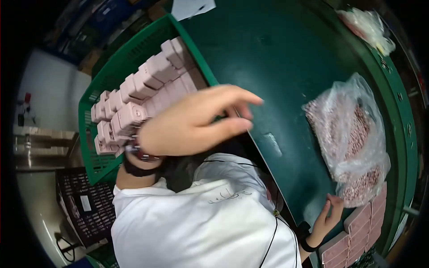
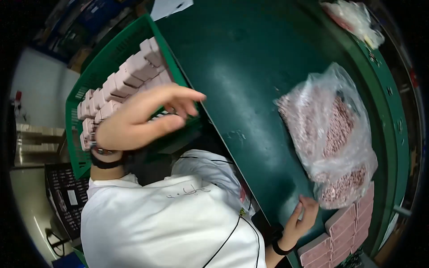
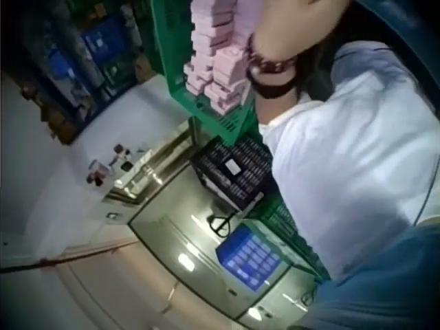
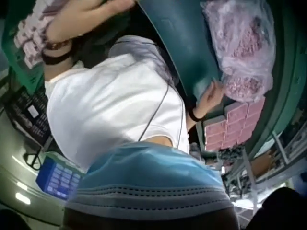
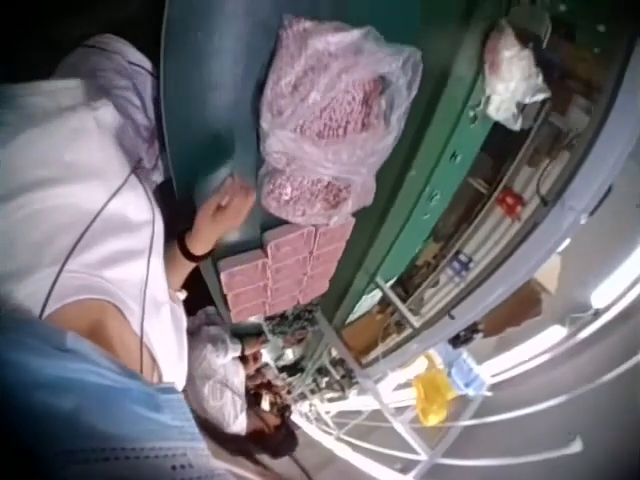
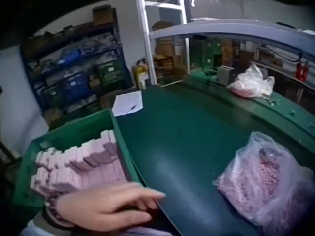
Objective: The person picks up pink plastic components from a bag, inserts them into pink plastic housings, and presses them into place by hand. They then fit a pink plastic cover onto a housing and place the assembled unit into a green plastic crate.
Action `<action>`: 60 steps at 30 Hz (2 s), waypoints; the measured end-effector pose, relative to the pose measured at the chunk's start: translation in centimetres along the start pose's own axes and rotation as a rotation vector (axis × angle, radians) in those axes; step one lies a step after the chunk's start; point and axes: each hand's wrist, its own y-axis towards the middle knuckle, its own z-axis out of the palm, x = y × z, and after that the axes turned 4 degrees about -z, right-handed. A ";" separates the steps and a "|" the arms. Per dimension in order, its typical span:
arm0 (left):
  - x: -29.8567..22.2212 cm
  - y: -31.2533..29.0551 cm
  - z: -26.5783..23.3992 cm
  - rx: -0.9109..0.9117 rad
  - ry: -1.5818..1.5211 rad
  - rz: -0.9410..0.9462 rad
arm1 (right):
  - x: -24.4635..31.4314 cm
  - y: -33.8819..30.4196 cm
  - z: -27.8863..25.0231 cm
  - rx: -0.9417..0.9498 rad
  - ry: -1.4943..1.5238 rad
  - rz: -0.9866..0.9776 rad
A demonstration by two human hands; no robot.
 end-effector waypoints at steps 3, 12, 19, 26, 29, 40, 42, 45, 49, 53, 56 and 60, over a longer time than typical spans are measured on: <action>2.4 -7.7 -9.7 -0.380 0.522 -0.402 | 2.8 5.0 3.8 0.205 0.004 -0.213; 30.1 -24.5 -15.7 -0.422 0.656 -1.452 | 16.8 17.7 14.2 0.515 0.177 -0.963; 30.4 -20.8 -13.4 -0.657 0.473 -1.560 | 21.3 18.9 20.6 0.216 0.445 -1.309; 28.9 -18.7 -14.2 -0.436 0.426 -1.768 | 20.9 19.2 20.7 0.155 0.553 -1.302; 29.5 -19.5 -14.6 -0.392 0.430 -1.741 | 20.1 19.7 19.7 0.162 0.540 -1.252; 29.7 -18.0 -15.5 -0.298 0.483 -1.784 | 18.6 18.9 18.3 0.096 0.502 -1.240; 29.7 -17.0 -14.6 -0.223 0.751 -1.773 | 18.3 18.8 18.0 0.092 0.488 -1.232; 29.7 -16.2 -12.9 -0.199 0.866 -1.693 | 17.5 18.4 17.2 0.097 0.428 -1.199; 28.9 -14.6 -12.8 -0.180 0.883 -1.654 | 16.2 17.8 16.5 0.131 0.382 -1.188; 29.8 -16.1 -13.6 -0.323 0.692 -1.628 | 15.3 17.3 15.8 0.165 0.347 -1.173; 30.7 -16.5 -14.0 -0.375 0.604 -1.596 | 15.1 16.8 15.8 0.150 0.364 -1.155; 28.6 -15.3 -14.9 -0.309 0.626 -1.543 | 14.8 17.3 15.2 0.225 0.333 -1.268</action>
